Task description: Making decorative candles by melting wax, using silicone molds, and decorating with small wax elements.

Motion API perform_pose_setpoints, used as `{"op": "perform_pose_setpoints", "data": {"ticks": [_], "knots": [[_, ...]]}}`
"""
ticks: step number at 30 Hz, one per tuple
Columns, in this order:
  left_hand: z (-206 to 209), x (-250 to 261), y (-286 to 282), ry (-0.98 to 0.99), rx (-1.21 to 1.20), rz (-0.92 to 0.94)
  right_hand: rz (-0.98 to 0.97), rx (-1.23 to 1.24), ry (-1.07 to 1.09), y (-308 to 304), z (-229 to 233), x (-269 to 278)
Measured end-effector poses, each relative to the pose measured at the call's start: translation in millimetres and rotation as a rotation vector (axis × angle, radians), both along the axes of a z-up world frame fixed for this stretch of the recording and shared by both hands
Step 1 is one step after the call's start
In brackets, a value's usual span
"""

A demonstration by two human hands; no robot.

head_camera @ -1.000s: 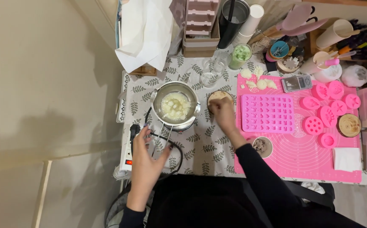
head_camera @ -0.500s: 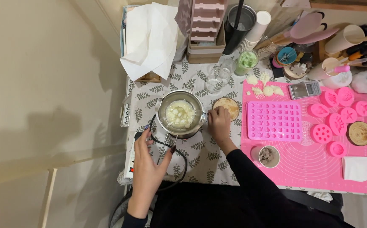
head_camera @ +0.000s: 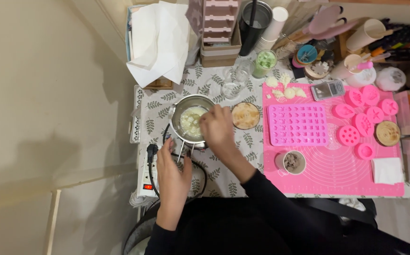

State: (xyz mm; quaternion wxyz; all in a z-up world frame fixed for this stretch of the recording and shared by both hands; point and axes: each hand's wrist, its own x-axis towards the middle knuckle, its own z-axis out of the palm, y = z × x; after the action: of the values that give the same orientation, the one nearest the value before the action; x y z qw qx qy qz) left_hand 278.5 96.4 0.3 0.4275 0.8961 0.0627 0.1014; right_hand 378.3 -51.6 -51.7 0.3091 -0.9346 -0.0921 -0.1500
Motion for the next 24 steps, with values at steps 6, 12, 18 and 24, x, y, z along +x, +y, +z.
{"op": "perform_pose_setpoints", "data": {"ticks": [6,12,18,24], "knots": [[9,-8,-6,0.056,0.196,-0.008,0.038,-0.119,0.084,16,30,-4],[-16,-8,5,0.258,0.332,0.007,0.013,0.03,-0.028,-3,27,-15],[17,-10,6,0.095,0.301,-0.123,-0.087,0.3,0.019,-29,57,-42],[10,-10,-22,0.357,-0.541,-0.07,-0.021,0.706,0.16,-15,79,-87]]}}
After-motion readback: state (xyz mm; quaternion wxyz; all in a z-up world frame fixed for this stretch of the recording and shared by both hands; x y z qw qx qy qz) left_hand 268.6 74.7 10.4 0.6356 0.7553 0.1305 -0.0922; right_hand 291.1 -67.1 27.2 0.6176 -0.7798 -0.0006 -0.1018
